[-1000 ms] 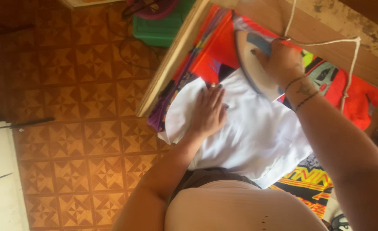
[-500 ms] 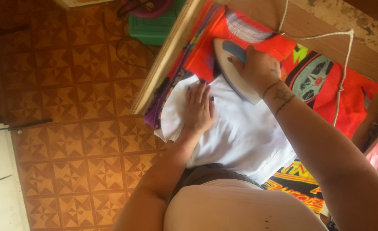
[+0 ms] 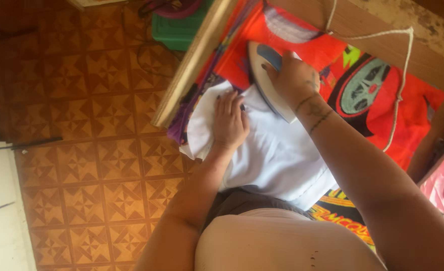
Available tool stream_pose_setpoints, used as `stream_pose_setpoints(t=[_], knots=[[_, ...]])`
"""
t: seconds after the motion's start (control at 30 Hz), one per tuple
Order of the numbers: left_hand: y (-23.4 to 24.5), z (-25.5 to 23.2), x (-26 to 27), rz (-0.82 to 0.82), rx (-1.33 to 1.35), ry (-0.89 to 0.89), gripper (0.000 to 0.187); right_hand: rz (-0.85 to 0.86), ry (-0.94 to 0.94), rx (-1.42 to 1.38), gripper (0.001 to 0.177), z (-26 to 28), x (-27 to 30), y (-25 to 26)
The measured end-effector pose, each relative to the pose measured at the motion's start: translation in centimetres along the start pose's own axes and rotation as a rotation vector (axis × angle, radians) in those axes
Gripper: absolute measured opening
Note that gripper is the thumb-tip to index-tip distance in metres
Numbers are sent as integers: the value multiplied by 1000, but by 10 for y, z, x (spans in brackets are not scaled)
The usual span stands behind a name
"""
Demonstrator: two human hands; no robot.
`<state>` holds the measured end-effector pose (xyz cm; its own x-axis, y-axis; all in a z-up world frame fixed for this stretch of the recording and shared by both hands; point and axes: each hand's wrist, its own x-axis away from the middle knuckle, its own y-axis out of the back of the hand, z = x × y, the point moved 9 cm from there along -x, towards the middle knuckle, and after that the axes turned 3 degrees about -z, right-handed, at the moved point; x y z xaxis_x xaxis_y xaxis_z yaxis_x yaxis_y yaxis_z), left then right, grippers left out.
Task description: The person plugs in an iron and uses it to press a small white shirt on a makeshift ironing surface.
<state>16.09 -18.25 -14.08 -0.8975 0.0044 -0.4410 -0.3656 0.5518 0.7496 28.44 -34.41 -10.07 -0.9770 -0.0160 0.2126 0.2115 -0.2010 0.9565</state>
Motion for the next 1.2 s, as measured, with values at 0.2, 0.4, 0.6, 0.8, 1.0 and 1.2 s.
stream_pose_setpoints(t=[0.2, 0.4, 0.6, 0.8, 1.0, 1.2], knots=[[8, -2, -2, -49, 25, 35, 36, 61, 54, 15, 61, -63, 105, -2], [13, -5, -5, -59, 34, 21, 35, 87, -20, 127, 62, -69, 88, 1], [4, -4, -3, 1, 6, 22, 34, -32, 25, -38, 59, -19, 10, 11], [7, -4, -7, -22, -21, 34, 38, 66, -109, 67, 61, -74, 77, 9], [5, -4, -4, -16, -39, 9, 41, -59, -77, 49, 67, -45, 22, 4], [3, -6, -6, 12, -15, 16, 35, -30, -106, -35, 60, -46, 46, 11]])
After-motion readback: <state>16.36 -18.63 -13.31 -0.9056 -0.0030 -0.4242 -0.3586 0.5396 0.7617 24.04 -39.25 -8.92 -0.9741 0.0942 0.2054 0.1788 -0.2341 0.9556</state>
